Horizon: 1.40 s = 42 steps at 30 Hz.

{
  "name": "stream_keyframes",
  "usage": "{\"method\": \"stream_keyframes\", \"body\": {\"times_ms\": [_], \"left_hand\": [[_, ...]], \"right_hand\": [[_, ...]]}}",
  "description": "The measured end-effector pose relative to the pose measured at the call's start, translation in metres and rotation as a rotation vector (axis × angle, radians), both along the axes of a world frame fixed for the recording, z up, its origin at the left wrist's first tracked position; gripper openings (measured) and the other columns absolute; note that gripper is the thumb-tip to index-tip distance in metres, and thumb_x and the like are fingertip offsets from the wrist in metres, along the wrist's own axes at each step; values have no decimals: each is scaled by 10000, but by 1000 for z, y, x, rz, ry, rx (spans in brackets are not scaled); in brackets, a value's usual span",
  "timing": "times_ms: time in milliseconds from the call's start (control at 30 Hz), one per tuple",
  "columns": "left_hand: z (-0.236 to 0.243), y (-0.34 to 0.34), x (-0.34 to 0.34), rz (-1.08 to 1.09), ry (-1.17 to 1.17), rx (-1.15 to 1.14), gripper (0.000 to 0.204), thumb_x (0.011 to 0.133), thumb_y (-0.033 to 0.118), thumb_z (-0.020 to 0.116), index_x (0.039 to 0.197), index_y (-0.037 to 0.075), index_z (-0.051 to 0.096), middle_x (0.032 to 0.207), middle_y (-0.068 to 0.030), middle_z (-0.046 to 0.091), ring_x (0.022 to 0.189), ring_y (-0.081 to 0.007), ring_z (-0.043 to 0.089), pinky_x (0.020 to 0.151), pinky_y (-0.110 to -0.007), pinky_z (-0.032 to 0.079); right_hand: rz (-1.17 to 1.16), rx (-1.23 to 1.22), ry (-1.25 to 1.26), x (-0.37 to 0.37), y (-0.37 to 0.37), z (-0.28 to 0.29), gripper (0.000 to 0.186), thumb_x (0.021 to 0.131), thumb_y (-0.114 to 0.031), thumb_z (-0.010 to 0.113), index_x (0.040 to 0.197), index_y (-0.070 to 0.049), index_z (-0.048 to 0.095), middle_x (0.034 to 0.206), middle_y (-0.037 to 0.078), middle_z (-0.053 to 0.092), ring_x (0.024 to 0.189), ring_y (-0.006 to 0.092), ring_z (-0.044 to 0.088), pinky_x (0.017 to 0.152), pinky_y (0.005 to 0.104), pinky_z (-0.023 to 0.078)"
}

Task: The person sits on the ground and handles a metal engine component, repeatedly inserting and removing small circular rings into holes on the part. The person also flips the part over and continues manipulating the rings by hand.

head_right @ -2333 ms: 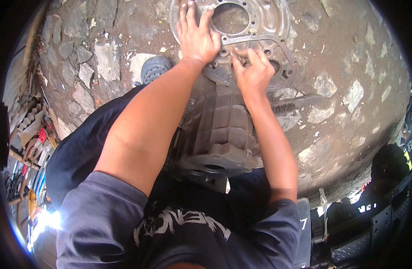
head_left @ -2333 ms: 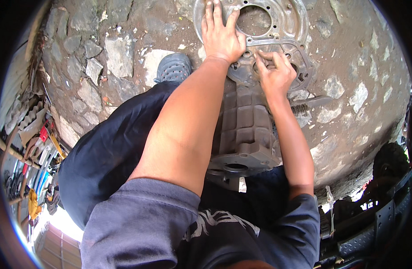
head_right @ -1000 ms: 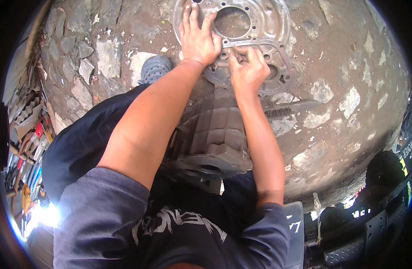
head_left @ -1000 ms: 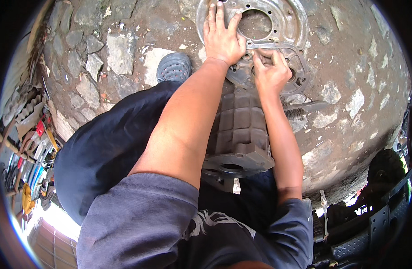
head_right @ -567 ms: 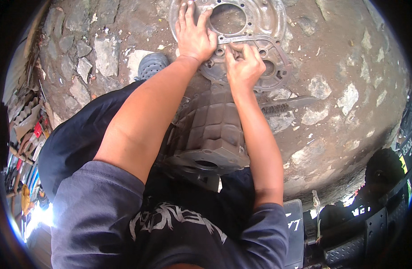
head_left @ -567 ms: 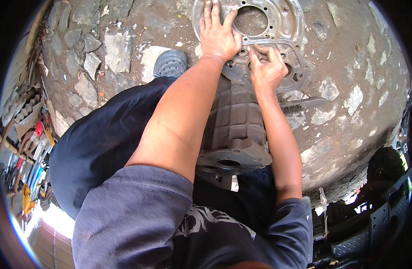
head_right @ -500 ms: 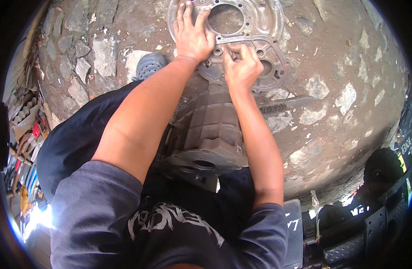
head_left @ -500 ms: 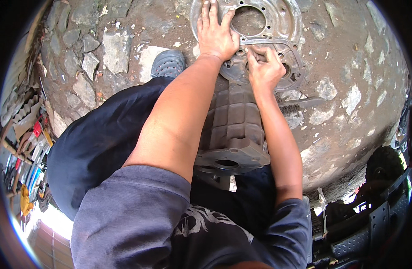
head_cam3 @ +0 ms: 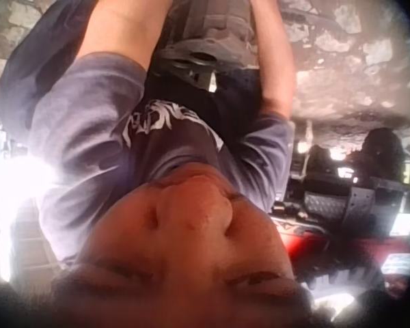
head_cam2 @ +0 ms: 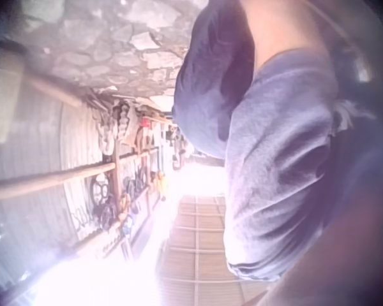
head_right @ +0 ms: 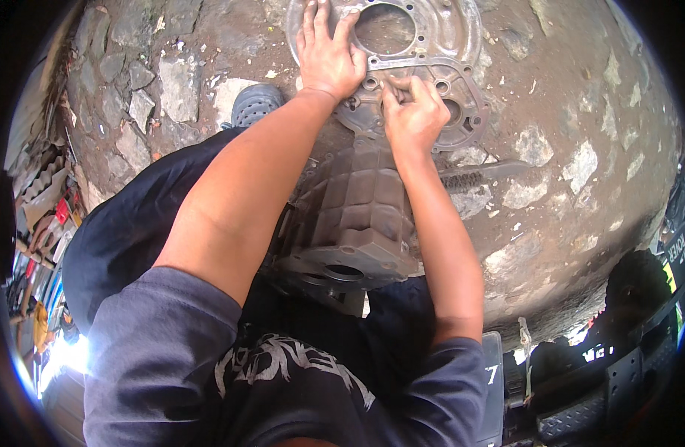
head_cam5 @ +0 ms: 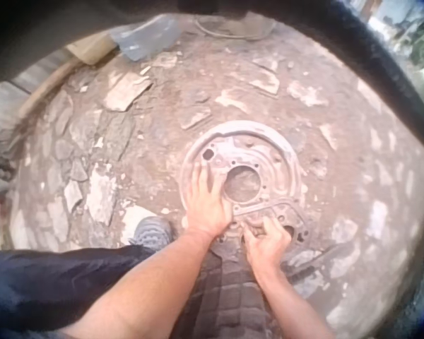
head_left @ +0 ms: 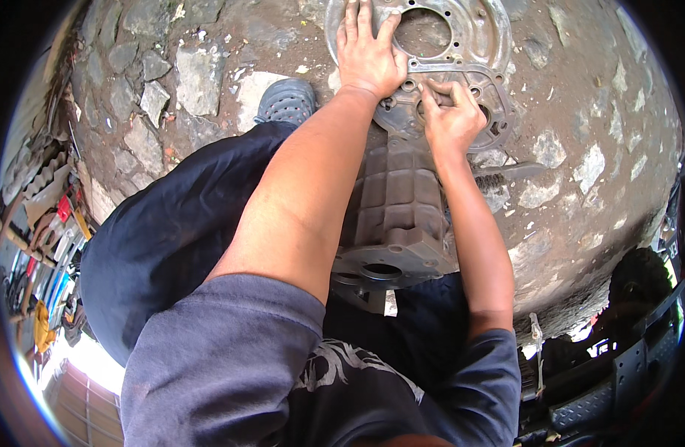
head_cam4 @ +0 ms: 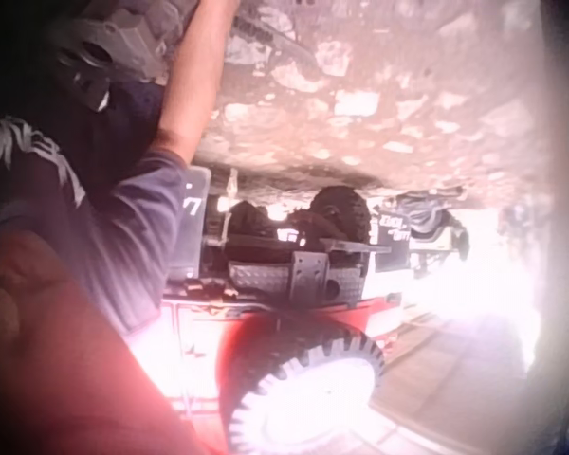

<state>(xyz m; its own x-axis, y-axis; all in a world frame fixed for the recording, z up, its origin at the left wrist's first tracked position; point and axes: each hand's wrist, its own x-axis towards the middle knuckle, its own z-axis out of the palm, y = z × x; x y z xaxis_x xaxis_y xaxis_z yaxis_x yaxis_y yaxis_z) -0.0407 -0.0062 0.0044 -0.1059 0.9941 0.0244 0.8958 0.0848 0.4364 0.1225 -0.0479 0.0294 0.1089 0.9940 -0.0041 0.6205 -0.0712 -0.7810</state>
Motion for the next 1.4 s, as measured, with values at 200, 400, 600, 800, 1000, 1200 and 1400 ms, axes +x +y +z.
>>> {"method": "stream_keyframes", "body": {"times_ms": [200, 400, 600, 800, 1000, 1200, 1400], "left_hand": [[-5, 0, -2, -7, -23, 87, 693, 782, 206, 668, 1463, 110, 585, 1657, -296, 322, 1571, -486, 245, 1252, -636, 238], [-3, -1, -2, -25, -4, 55, 683, 790, 203, 660, 1463, 111, 589, 1647, -308, 330, 1565, -497, 249, 1259, -605, 250], [-4, -1, 2, 4, -34, 13, 671, 796, 207, 660, 1459, 119, 599, 1651, -308, 327, 1572, -491, 238, 1265, -597, 244], [-3, -1, -1, -15, 12, 39, 670, 787, 220, 672, 1445, 114, 608, 1649, -308, 326, 1576, -487, 231, 1271, -609, 229], [-1, 1, 1, -16, -11, 19, 678, 782, 225, 671, 1446, 102, 606, 1646, -313, 327, 1578, -489, 224, 1267, -615, 227], [-4, -1, 0, -4, -37, 6, 686, 783, 223, 670, 1456, 107, 605, 1660, -312, 309, 1586, -487, 205, 1263, -616, 232], [-4, 1, 0, -7, -53, 17, 674, 790, 200, 664, 1456, 104, 617, 1667, -313, 301, 1588, -488, 202, 1266, -619, 228]], "right_hand": [[-83, -65, 73, -14, 8, 8, 189, 735, -48, 912, 874, -33, 784, 800, 98, 724, 629, 200, 674, 636, 346, 542], [18, -30, -37, 4, -3, 2, 201, 724, -73, 916, 857, -43, 769, 802, 114, 728, 679, 224, 706, 663, 374, 547], [-72, -67, 17, -11, 6, 6, 159, 732, -56, 891, 850, -48, 785, 803, 113, 735, 681, 234, 704, 664, 370, 541], [-37, -42, 10, -4, 4, 5, 177, 722, -63, 907, 847, -37, 785, 821, 121, 747, 689, 243, 708, 687, 376, 550], [-133, -141, 110, -11, 8, 6, 196, 717, -74, 924, 852, -43, 786, 823, 127, 751, 705, 257, 723, 691, 374, 563], [-7, 10, -38, -1, 4, 1, 190, 724, -91, 929, 847, -48, 792, 829, 109, 765, 686, 214, 724, 681, 357, 562], [-169, -186, 14, -8, 8, 3, 179, 741, -96, 917, 853, -32, 794, 826, 95, 770, 685, 182, 723, 669, 323, 551]]}}
